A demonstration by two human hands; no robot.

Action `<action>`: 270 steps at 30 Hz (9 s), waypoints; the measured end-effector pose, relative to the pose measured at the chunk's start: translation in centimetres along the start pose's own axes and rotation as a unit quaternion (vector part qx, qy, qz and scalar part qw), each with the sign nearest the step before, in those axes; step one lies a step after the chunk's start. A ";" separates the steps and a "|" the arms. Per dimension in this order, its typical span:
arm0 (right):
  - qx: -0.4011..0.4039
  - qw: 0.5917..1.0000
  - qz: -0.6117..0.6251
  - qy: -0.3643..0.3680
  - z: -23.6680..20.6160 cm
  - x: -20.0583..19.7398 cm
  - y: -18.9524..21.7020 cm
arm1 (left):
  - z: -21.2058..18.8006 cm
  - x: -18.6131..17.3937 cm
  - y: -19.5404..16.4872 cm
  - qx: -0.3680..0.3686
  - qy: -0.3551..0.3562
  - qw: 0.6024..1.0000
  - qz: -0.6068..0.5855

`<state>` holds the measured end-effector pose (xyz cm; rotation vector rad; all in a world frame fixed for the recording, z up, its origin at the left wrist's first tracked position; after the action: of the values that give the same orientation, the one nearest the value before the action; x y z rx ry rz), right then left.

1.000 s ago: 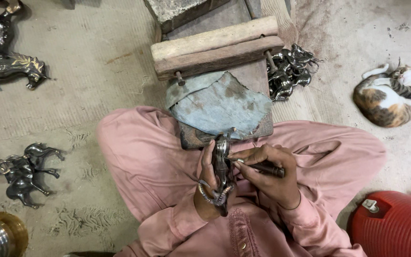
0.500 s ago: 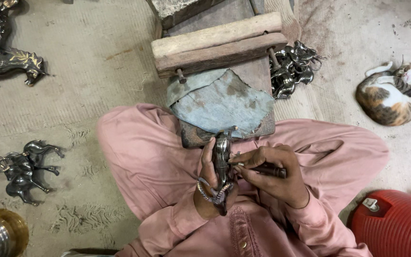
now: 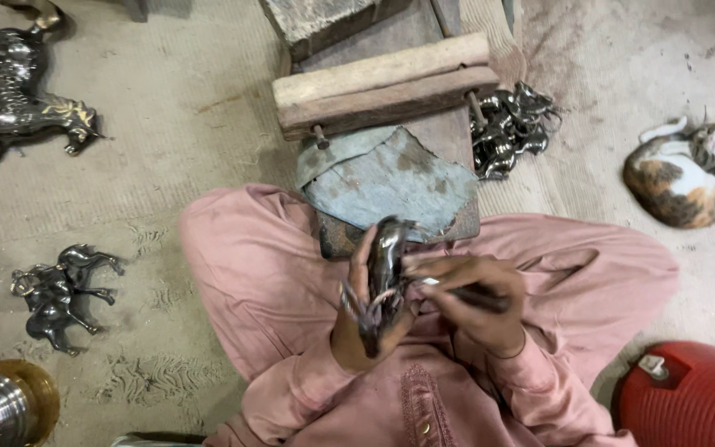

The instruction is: The person sits cross-legged on the floor and uses a small metal tool to polish and detail small metal animal figurines. They rotate the figurines in their hands to access different surfaces and occasionally place finished pieces aside.

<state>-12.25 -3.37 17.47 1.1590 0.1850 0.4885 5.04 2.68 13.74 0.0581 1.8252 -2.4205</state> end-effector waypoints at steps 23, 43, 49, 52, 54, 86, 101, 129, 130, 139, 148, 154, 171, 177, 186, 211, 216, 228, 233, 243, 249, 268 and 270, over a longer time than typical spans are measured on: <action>0.066 0.952 -0.030 -0.299 -1.4 -7.0 -2.9 | 15.0 1.9 8.3 -0.157 0.094 0.980 0.072; 0.111 0.974 -0.126 -0.151 6.4 -4.5 -4.9 | 16.3 -0.7 8.8 -0.168 0.166 0.972 -0.001; 0.112 0.980 -0.107 -0.128 7.0 -4.7 -4.8 | 16.2 -0.9 8.9 -0.157 0.168 0.973 -0.002; 0.133 0.979 -0.134 -0.081 7.3 -5.4 -4.1 | 16.1 -0.9 8.9 -0.150 0.161 0.975 0.006; 0.142 0.980 -0.136 -0.041 7.6 -6.3 -3.8 | 16.1 -0.9 8.9 -0.148 0.163 0.975 0.001; -0.035 0.976 -0.055 -0.208 6.8 -1.1 -6.1 | 15.0 -0.9 9.5 -0.223 0.167 0.943 -0.185; 0.059 0.977 -0.191 -0.078 6.1 -3.7 -5.3 | 14.6 -0.5 9.4 -0.231 0.156 0.938 -0.205; 0.043 0.978 -0.182 -0.088 6.2 -3.6 -5.3 | 14.6 -0.5 9.5 -0.246 0.156 0.933 -0.211; 0.049 0.977 -0.191 -0.084 6.2 -3.7 -5.4 | 14.6 -0.4 9.6 -0.247 0.155 0.931 -0.218; 0.013 0.984 -0.168 -0.054 6.1 -4.0 -4.7 | 14.3 -0.2 10.0 -0.234 0.159 0.936 -0.208; 0.093 0.986 -0.135 -0.035 7.7 -6.6 -4.4 | 14.5 -0.3 10.3 -0.232 0.164 0.936 -0.209; 0.113 0.988 -0.104 -0.026 8.5 -6.7 -4.8 | 14.7 -0.5 10.3 -0.240 0.159 0.935 -0.209; 0.184 0.970 -0.110 0.112 10.2 -8.6 -3.3 | 14.4 -0.3 9.9 -0.231 0.169 0.933 -0.218; 0.125 0.964 -0.149 0.184 10.1 -9.4 -2.9 | 14.2 0.1 10.7 -0.226 0.165 0.930 -0.239; -0.049 0.961 0.115 -0.247 3.4 -7.3 -6.5 | 14.1 -0.4 10.1 -0.217 0.172 0.933 -0.230; 0.031 0.875 0.421 -0.238 3.2 -6.5 -9.1 | 13.7 -5.7 6.3 -0.074 0.182 0.949 -0.246; 0.046 0.944 0.229 -0.233 4.4 -4.6 -7.5 | 13.6 -5.4 6.2 -0.125 0.122 0.956 -0.234; 0.079 0.969 -0.019 -0.233 5.9 -1.9 -7.2 | 13.2 -2.6 4.0 -0.086 -0.008 0.996 0.004; 0.089 0.951 0.083 -0.284 5.8 -2.5 -8.5 | 13.4 -2.6 4.3 -0.096 0.003 0.995 -0.016; 0.110 0.961 0.077 -0.241 5.9 -3.7 -8.2 | 13.6 -2.9 4.3 -0.072 0.010 0.996 0.044; 0.088 0.986 0.043 -0.136 6.3 -5.3 -8.2 | 13.5 -2.6 4.5 -0.070 0.016 0.997 0.000; 0.090 0.991 -0.027 -0.093 9.2 -5.1 -7.8 | 14.6 -3.3 7.1 -0.094 0.044 0.994 -0.015; 0.096 0.988 -0.042 -0.109 9.3 -4.8 -8.2 | 14.7 -3.6 7.1 -0.084 0.043 0.995 -0.018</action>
<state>-10.66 -15.91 13.21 1.3788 0.0920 0.2703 9.90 -13.19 11.36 0.1179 2.0789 -2.3112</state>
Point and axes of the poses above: each hand's wrist, its own z-axis towards the middle knuckle, its own x-axis out of the palm, y = z × x, the point moved 1 cm from there along z, towards the middle knuckle, and after that the axes turned 12 degrees about z, right-handed, at the moved point
